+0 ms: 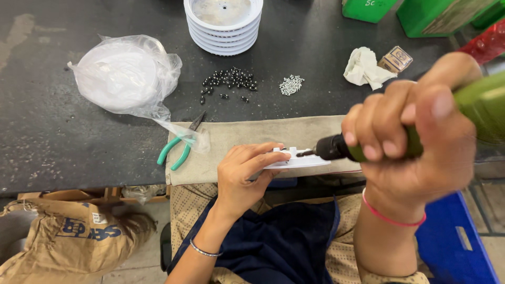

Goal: The person assembles white round LED ceiling light fixtures at a workbench. They pick small screws from the table, drive them into the plastic lamp base using an electric screwdriver, wipe a translucent diffuser cover with a cloth, fit the cover onto the base, and place finished units onto a stack.

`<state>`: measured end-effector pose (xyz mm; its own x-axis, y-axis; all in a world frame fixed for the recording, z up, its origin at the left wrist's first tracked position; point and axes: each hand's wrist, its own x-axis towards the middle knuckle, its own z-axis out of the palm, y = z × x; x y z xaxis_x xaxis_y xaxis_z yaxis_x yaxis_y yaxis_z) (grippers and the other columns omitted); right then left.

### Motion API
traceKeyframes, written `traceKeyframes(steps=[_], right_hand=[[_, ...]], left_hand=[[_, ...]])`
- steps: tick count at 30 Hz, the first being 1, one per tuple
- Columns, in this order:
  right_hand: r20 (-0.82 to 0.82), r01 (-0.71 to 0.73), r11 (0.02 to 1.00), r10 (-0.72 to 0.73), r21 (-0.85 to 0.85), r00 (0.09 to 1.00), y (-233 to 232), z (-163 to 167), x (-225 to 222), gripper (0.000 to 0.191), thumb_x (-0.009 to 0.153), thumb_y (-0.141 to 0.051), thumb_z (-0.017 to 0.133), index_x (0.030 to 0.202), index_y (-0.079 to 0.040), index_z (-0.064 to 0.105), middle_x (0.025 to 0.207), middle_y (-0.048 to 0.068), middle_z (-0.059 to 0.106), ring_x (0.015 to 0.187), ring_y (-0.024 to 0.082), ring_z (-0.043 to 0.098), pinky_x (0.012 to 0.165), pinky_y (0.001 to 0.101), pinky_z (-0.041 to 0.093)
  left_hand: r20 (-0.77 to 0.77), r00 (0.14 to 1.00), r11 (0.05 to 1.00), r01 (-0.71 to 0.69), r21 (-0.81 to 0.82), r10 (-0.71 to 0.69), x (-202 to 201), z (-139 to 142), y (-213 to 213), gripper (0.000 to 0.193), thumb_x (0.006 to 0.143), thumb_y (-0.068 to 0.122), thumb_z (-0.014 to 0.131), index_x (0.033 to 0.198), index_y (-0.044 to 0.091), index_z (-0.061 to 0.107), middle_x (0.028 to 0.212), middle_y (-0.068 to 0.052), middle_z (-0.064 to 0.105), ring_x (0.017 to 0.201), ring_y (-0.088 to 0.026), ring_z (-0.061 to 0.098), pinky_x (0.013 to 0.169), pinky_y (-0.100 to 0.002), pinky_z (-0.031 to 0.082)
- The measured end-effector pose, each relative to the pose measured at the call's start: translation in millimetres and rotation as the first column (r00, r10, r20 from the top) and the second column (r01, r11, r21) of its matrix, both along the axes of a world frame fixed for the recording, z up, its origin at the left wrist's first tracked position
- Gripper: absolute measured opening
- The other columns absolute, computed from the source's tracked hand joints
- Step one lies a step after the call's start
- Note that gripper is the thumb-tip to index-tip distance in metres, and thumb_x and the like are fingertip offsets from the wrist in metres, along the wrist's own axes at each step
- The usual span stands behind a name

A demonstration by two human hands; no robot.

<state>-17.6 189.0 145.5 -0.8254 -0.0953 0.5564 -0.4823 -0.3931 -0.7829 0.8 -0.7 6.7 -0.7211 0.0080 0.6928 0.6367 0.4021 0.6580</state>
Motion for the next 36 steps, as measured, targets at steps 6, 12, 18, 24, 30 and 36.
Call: traceKeyframes(steps=[6, 12, 18, 24, 30, 36], right_hand=[[0.019, -0.041, 0.999, 0.04, 0.032, 0.999, -8, -1, 1, 0.026, 0.108, -0.021, 0.057, 0.095, -0.007, 0.041, 0.054, 0.004, 0.039, 0.041, 0.013, 0.038, 0.05, 0.035, 0.043], [0.022, -0.069, 0.998, 0.069, -0.013, 0.997, -10, -8, -4, 0.025, 0.111, -0.016, 0.057, 0.094, -0.005, 0.042, 0.055, 0.005, 0.041, 0.043, 0.014, 0.039, 0.053, 0.035, 0.044], [0.016, -0.045, 0.999, 0.045, 0.015, 0.999, -12, -9, -3, 0.025, 0.111, -0.013, 0.056, 0.092, -0.005, 0.042, 0.055, 0.005, 0.041, 0.043, 0.014, 0.04, 0.053, 0.0343, 0.045], [0.025, -0.06, 0.998, 0.059, 0.02, 0.998, -12, -6, -3, 0.022, 0.109, -0.012, 0.054, 0.093, -0.005, 0.042, 0.055, 0.005, 0.042, 0.043, 0.013, 0.04, 0.053, 0.034, 0.045], [0.03, -0.059, 0.998, 0.058, 0.036, 0.998, -14, -5, -1, 0.02, 0.109, -0.011, 0.052, 0.093, -0.006, 0.041, 0.056, 0.005, 0.042, 0.043, 0.013, 0.04, 0.054, 0.0339, 0.046], [0.033, -0.056, 0.997, 0.054, 0.054, 0.998, -15, -3, 1, 0.019, 0.108, -0.011, 0.051, 0.093, -0.005, 0.041, 0.055, 0.004, 0.042, 0.043, 0.012, 0.04, 0.053, 0.0335, 0.045]], left_hand=[[0.016, 1.0, 1.0, 0.01, 0.017, -0.011, 0, 2, 1, 0.038, 0.074, 0.002, 0.083, 0.108, 0.017, 0.076, 0.115, 0.0, 0.076, 0.103, -0.019, 0.072, 0.088, -0.033, 0.052], [0.021, 1.0, 1.0, 0.012, -0.005, -0.012, 2, 4, 1, 0.039, 0.072, 0.0, 0.081, 0.108, 0.016, 0.076, 0.115, -0.001, 0.077, 0.104, -0.019, 0.073, 0.088, -0.033, 0.053], [0.019, 1.0, 1.0, 0.012, -0.005, -0.011, 1, 4, 0, 0.038, 0.073, 0.001, 0.082, 0.108, 0.016, 0.076, 0.114, -0.001, 0.076, 0.104, -0.019, 0.073, 0.088, -0.033, 0.053], [0.014, 1.0, 1.0, 0.012, -0.007, -0.012, 1, 3, 1, 0.039, 0.073, 0.001, 0.081, 0.108, 0.017, 0.076, 0.114, -0.001, 0.076, 0.104, -0.019, 0.073, 0.087, -0.033, 0.052], [0.02, 1.0, 1.0, 0.02, -0.01, -0.02, 1, 4, 1, 0.038, 0.074, 0.002, 0.082, 0.109, 0.014, 0.074, 0.116, -0.001, 0.076, 0.105, -0.02, 0.073, 0.088, -0.033, 0.052], [0.001, 1.0, 1.0, 0.019, -0.007, -0.019, 2, 3, 1, 0.035, 0.075, 0.002, 0.082, 0.107, 0.015, 0.074, 0.115, -0.001, 0.076, 0.104, -0.019, 0.073, 0.088, -0.033, 0.052]])
